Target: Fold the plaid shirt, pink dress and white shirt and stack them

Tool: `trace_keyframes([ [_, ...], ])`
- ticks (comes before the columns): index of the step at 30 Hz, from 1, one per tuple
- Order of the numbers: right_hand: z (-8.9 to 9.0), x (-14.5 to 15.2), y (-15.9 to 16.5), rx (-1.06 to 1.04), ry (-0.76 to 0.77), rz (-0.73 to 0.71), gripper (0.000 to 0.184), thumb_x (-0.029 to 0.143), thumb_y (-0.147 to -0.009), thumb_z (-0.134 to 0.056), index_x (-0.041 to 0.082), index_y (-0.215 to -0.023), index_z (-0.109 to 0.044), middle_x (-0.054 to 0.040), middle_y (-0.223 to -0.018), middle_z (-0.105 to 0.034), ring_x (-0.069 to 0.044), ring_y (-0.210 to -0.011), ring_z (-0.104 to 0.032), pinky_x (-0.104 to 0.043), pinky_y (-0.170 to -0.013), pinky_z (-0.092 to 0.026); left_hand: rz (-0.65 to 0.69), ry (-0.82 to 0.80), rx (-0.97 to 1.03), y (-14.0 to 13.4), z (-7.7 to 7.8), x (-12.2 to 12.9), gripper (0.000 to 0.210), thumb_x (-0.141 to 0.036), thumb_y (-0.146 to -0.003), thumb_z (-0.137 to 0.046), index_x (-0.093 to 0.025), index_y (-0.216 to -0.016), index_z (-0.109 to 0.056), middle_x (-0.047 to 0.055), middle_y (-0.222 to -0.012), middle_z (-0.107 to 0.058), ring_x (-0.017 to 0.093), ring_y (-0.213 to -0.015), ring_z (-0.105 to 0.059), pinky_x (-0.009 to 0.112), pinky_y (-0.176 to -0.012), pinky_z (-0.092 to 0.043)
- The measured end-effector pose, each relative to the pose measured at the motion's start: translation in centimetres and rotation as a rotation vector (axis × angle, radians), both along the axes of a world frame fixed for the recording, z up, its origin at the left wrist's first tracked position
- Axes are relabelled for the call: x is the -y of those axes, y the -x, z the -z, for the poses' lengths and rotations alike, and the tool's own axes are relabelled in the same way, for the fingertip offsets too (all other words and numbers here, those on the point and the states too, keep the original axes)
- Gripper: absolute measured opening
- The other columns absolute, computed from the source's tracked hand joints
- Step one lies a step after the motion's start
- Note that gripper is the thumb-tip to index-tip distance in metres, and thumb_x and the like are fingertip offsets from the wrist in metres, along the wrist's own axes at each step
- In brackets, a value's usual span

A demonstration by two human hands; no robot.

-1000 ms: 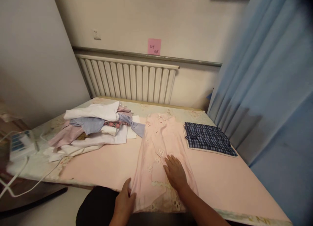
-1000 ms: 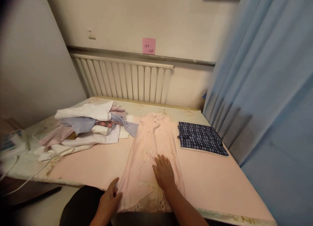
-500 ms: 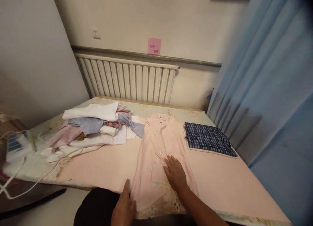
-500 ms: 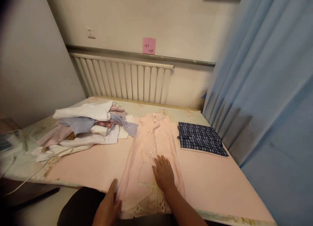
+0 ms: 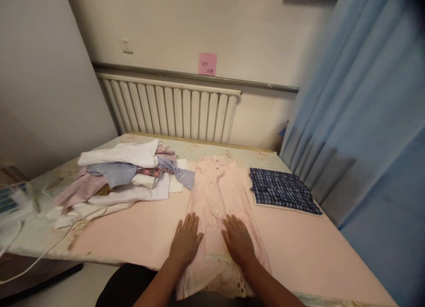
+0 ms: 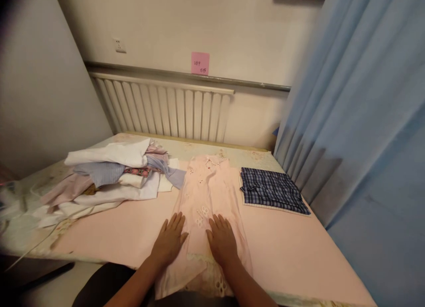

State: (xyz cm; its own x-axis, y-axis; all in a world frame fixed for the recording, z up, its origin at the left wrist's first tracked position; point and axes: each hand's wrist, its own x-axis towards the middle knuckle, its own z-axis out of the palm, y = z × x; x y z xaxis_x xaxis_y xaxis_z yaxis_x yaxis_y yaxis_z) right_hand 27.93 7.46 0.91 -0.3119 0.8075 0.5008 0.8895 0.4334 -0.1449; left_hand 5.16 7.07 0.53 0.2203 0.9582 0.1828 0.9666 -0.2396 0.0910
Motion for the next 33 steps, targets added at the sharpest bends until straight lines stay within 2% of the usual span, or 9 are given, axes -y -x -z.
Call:
trace_keyframes([
  [4, 0.1, -0.1, 0.0, 0.007, 0.011, -0.002, 0.033, 0.025, -0.093, -0.047, 0.02, -0.123, -0.059, -0.0078, -0.132, -0.058, -0.026, -0.13, -0.045, -0.046, -0.11, -0.032, -0.015, -0.014, -0.035, 0.6, 0.4, -1.0, 0.058, -0.043, -0.095, -0.032, -0.016, -0.146, -0.034, 0.009, -0.155, -0.027, 0.027, -0.143, -0.022, 0.052, -0.114, -0.019],
  [16, 0.1, -0.1, 0.0, -0.002, 0.013, -0.002, 0.034, 0.025, -0.093, -0.047, 0.022, -0.125, -0.058, -0.0071, -0.133, -0.057, -0.026, -0.131, -0.044, -0.046, -0.109, -0.033, -0.083, 0.005, -0.049, 0.9, -0.3, -6.6, 0.058, -0.044, -0.096, -0.027, -0.014, -0.146, -0.034, 0.011, -0.154, -0.029, 0.028, -0.143, -0.02, 0.053, -0.113, -0.015],
  [21, -0.1, -0.2, 0.0, -0.004, 0.012, 0.002, 0.035, 0.026, -0.093, -0.047, 0.023, -0.126, -0.058, -0.007, -0.134, -0.057, -0.025, -0.131, -0.044, -0.046, -0.109, -0.033, -0.106, -0.017, -0.051, 0.8, -0.5, -7.9, 0.058, -0.044, -0.096, -0.024, -0.015, -0.145, -0.035, 0.012, -0.154, -0.03, 0.029, -0.143, -0.02, 0.054, -0.112, -0.017],
  [27, -0.2, -0.2, 0.2, -0.004, 0.022, 0.02, 0.034, 0.025, -0.092, -0.048, 0.022, -0.124, -0.059, -0.007, -0.133, -0.057, -0.025, -0.13, -0.045, -0.046, -0.108, -0.034, -0.097, -0.037, -0.056, 0.8, -0.4, -7.4, 0.056, -0.042, -0.096, -0.026, -0.016, -0.144, -0.037, 0.011, -0.153, -0.032, 0.03, -0.143, -0.021, 0.054, -0.112, -0.018],
  [33, -0.3, -0.2, 0.1, -0.004, 0.002, 0.02, 0.033, 0.026, -0.092, -0.05, 0.023, -0.123, -0.058, -0.0069, -0.133, -0.058, -0.024, -0.129, -0.046, -0.044, -0.108, -0.034, -0.092, -0.044, -0.055, 1.0, -0.4, -4.9, 0.055, -0.041, -0.096, -0.028, -0.017, -0.144, -0.037, 0.01, -0.154, -0.032, 0.03, -0.142, -0.023, 0.053, -0.112, -0.02],
])
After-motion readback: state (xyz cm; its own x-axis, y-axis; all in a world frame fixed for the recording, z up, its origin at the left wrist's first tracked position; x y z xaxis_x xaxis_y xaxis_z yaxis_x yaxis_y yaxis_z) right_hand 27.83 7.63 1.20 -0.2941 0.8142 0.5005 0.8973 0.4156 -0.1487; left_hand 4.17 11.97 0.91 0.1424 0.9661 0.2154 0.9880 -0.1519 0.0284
